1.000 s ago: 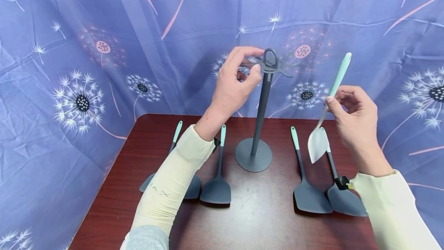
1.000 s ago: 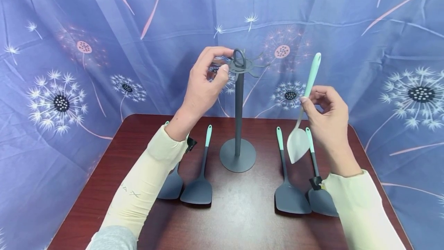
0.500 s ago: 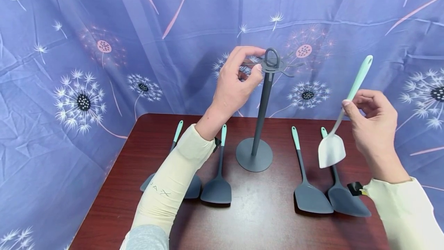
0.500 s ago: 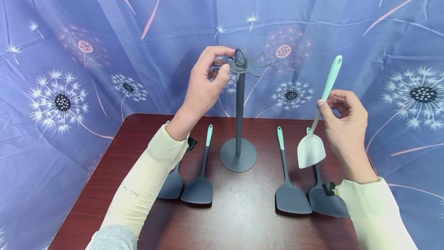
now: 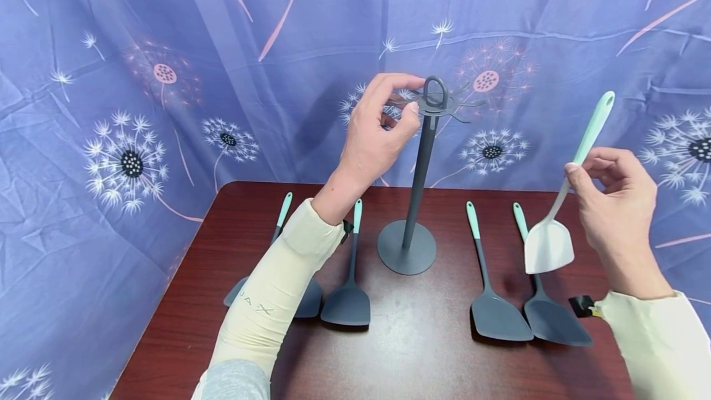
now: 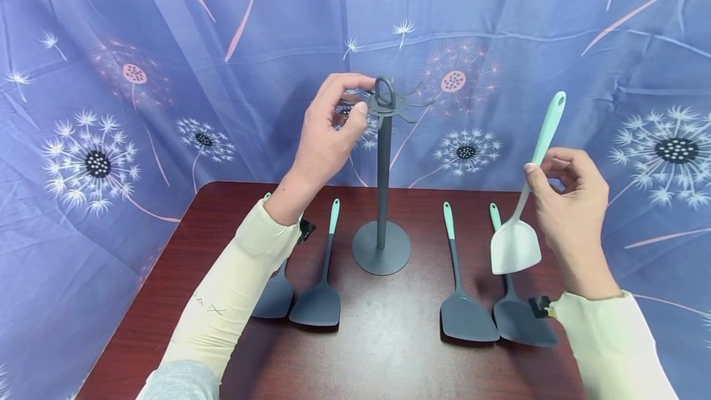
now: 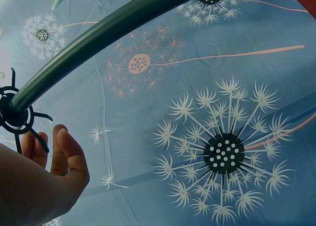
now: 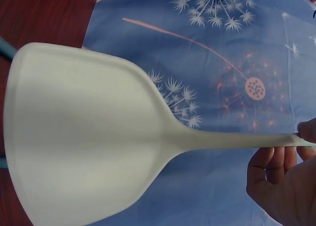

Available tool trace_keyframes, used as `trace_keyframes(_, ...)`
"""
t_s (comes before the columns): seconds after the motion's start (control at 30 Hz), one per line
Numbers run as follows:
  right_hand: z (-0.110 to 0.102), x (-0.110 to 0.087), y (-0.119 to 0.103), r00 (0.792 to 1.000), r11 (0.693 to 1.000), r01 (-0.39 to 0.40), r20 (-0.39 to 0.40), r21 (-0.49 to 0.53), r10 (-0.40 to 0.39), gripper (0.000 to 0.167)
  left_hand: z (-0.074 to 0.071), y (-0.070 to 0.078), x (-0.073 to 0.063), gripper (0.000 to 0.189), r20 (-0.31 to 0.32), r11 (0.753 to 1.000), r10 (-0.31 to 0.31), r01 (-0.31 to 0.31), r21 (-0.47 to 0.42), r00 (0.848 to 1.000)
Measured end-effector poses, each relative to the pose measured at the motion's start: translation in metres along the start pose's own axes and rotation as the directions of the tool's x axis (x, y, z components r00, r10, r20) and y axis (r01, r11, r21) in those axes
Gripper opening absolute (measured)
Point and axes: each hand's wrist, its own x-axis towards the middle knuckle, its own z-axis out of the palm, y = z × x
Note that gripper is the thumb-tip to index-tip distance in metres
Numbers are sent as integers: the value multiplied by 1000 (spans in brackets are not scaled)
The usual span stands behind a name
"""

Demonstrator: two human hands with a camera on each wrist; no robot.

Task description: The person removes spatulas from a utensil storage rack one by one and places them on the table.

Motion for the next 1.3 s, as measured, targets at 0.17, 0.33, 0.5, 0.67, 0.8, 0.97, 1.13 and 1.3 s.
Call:
trace_keyframes(0.17, -8, 0, 5, 1000, 994, 9, -10, -111, -10, 26, -1, 1, 0, 36, -1, 1000, 8, -8, 1, 1000)
trace_keyframes(0.33, -18, 1, 11, 1000, 986, -2, -19, -164, -1, 26, -1, 0, 0, 36, 2, 1000, 8, -8, 3, 1000)
trace_keyframes(0.5, -26, 3, 17, 999, 984, -19, -41, -179, 12, 26, -2, 1, -1, 36, 4, 1000, 0, 0, 4, 1000)
trace_keyframes(0.67, -33, 3, 25, 997, 979, -69, -48, -193, 60, 27, -1, 1, 0, 36, 2, 1000, 5, -5, 7, 1000)
trace_keyframes(0.8, -39, 3, 29, 995, 971, -96, -44, -221, 88, 26, -1, 1, 0, 36, 3, 1000, 6, -6, 10, 1000)
trace_keyframes(0.97, -47, 6, 37, 989, 959, -148, -50, -242, 139, 23, -2, 1, -1, 36, 4, 1000, 4, -4, 6, 1000)
trace_keyframes(1.13, -56, 8, 51, 977, 918, -212, -48, -334, 209, 21, -1, 1, -1, 35, 9, 1000, -3, 3, 8, 1000)
trace_keyframes(1.3, -62, 11, 61, 964, 889, -257, -40, -379, 262, 22, -1, 1, -1, 35, 12, 1000, 2, -2, 13, 1000)
